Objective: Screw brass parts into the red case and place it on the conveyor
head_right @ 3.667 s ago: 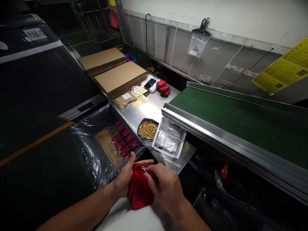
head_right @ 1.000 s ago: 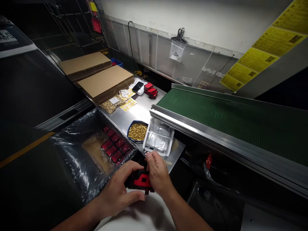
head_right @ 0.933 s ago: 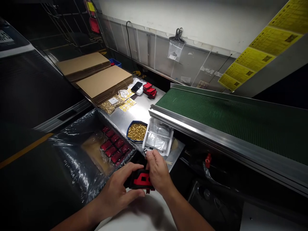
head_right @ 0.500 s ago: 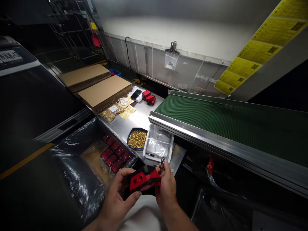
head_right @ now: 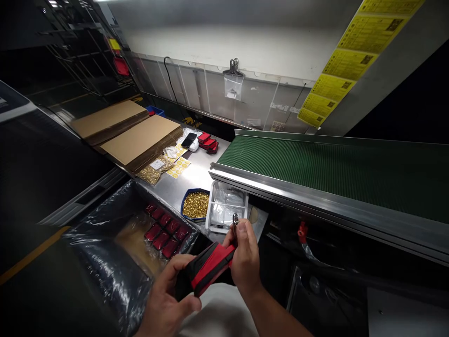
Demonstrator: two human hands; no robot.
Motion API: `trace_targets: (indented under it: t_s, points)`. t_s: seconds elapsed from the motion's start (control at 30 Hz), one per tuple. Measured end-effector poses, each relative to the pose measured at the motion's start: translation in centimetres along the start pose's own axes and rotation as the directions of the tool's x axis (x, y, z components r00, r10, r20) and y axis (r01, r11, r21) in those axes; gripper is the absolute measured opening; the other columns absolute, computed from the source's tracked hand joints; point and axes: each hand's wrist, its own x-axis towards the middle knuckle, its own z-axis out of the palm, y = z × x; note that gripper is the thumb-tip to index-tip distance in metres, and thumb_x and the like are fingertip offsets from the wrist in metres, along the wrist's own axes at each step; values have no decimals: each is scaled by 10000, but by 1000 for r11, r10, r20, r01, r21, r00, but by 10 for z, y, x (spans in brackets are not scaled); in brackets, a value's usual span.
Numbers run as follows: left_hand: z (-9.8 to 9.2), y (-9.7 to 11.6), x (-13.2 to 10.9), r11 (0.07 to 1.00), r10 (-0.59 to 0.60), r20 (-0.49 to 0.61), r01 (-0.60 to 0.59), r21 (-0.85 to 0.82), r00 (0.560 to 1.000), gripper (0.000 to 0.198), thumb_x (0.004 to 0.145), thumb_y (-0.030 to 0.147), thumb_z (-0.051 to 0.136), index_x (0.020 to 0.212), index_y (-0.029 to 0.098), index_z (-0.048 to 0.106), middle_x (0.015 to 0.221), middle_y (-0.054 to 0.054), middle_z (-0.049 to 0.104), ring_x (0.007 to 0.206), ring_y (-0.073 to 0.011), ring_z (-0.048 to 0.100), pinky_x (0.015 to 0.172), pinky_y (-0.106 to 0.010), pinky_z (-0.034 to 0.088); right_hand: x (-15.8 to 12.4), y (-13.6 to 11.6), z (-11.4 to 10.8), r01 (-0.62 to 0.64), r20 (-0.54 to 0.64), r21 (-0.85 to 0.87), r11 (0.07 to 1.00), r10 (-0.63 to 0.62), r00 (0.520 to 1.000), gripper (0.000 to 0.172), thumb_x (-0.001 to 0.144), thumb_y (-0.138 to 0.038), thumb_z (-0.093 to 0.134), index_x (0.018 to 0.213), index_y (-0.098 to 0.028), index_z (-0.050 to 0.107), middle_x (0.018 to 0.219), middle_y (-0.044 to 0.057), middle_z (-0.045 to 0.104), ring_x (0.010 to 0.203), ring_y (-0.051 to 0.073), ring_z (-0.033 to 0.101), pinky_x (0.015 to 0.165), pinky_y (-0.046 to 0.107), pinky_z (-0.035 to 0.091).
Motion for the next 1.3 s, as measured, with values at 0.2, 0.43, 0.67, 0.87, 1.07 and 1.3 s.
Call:
trace_targets:
  t_s: [0.2,0.43,0.67,0.87,1.07,1.3]
  points:
    - [-6,6,14,996,-81,7,81,-45,997,536,888,692,449,1013,198,616,1079,-105,585,1077,-288,546,932,-372,432,-3,-8,-3,100,131,-83,992,-89,987,382,951,-560,382,846,-206,483,580,-25,544,479,97,423,461,231,341]
    - [-9,18,42,859,-347,526,488,-154,777,558,842,527,689,1258,179,558,1060,-82,642,956,-219,591,838,-302,445,-17,-5,5,97,306,-60,994,-74,949,298,976,-489,382,929,-215,489,659,-25,581,589,105,522,589,239,427]
    - [-14,9,32,448,-268,591,642,-623,761,755,827,565,623,1443,204,379,1226,-168,609,1062,-337,617,911,-469,469,31,45,-63,94,-182,-490,866,-208,961,408,934,-601,327,974,-227,484,855,23,648,760,168,633,752,336,533]
    - [-16,4,26,328,-237,553,602,-728,799,716,852,580,487,1446,207,341,1178,-183,628,1034,-359,637,866,-532,493,79,144,-154,-163,-265,-800,577,-96,960,504,738,-660,525,818,-172,625,833,113,579,862,294,576,874,476,475]
    - [-19,3,22,337,-244,532,586,-737,811,750,831,569,506,1462,210,317,1201,-183,612,1041,-373,630,873,-539,481,118,192,-185,-172,-174,-942,287,18,985,429,733,-503,572,919,-137,693,922,189,606,972,377,576,842,492,456]
    - [-18,4,14,339,-284,472,548,-765,835,655,880,511,452,1442,193,346,1205,-199,607,1097,-386,602,892,-588,468,142,215,-178,-133,-116,-970,206,96,989,373,795,-366,570,1031,-98,680,1019,213,630,921,315,607,794,453,466]
